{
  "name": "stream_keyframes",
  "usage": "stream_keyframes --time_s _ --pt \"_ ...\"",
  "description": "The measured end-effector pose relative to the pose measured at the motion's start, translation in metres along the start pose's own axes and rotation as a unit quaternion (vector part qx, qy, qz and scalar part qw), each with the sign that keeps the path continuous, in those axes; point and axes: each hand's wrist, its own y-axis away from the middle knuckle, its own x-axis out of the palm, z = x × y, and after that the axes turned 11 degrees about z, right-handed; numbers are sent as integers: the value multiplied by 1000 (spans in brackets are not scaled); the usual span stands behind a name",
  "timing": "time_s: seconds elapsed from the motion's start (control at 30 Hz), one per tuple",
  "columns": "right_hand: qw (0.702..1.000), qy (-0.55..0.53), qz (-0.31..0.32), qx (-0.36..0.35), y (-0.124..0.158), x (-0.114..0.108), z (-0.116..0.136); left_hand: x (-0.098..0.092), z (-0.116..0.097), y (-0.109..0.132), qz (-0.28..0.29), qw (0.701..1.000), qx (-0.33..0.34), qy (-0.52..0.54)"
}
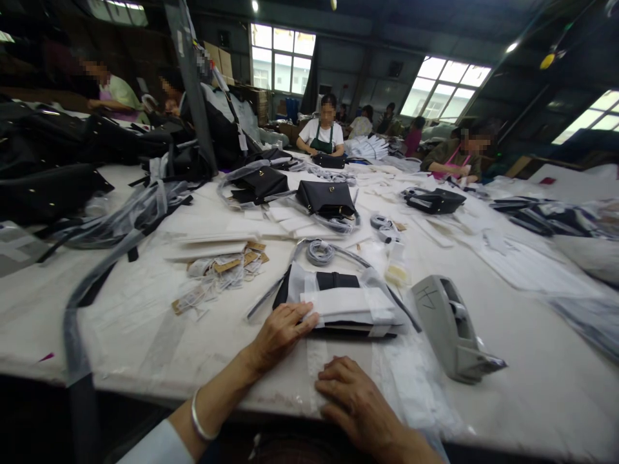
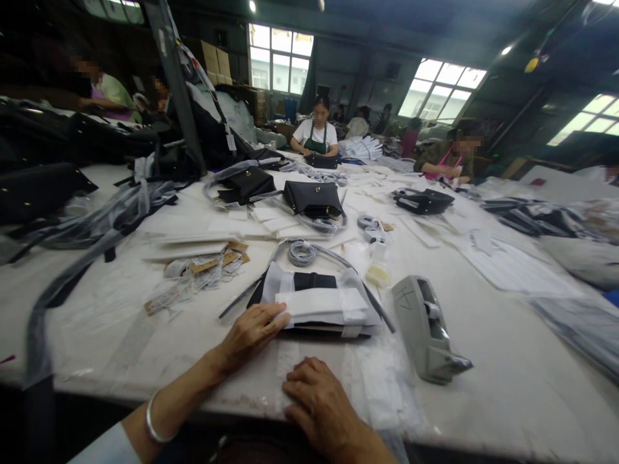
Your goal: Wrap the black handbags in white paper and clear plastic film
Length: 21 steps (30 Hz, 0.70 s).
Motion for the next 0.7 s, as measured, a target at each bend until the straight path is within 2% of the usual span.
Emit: stream_keyframes --time_s 0.23,0.4,0.47,0.7 --pt "992 91 -54 -69 -13 8 -1 -3 2 -1 2 1000 20 -2" --pt "983 11 -175 -47 -27 8 6 -2 7 -1 13 999 35 -2" --pt "980 0 -198 -32 -32 11 8 0 9 0 17 999 31 -1" --pt "972 22 -235 -8 -37 53 25 6 12 2 17 1000 19 0"
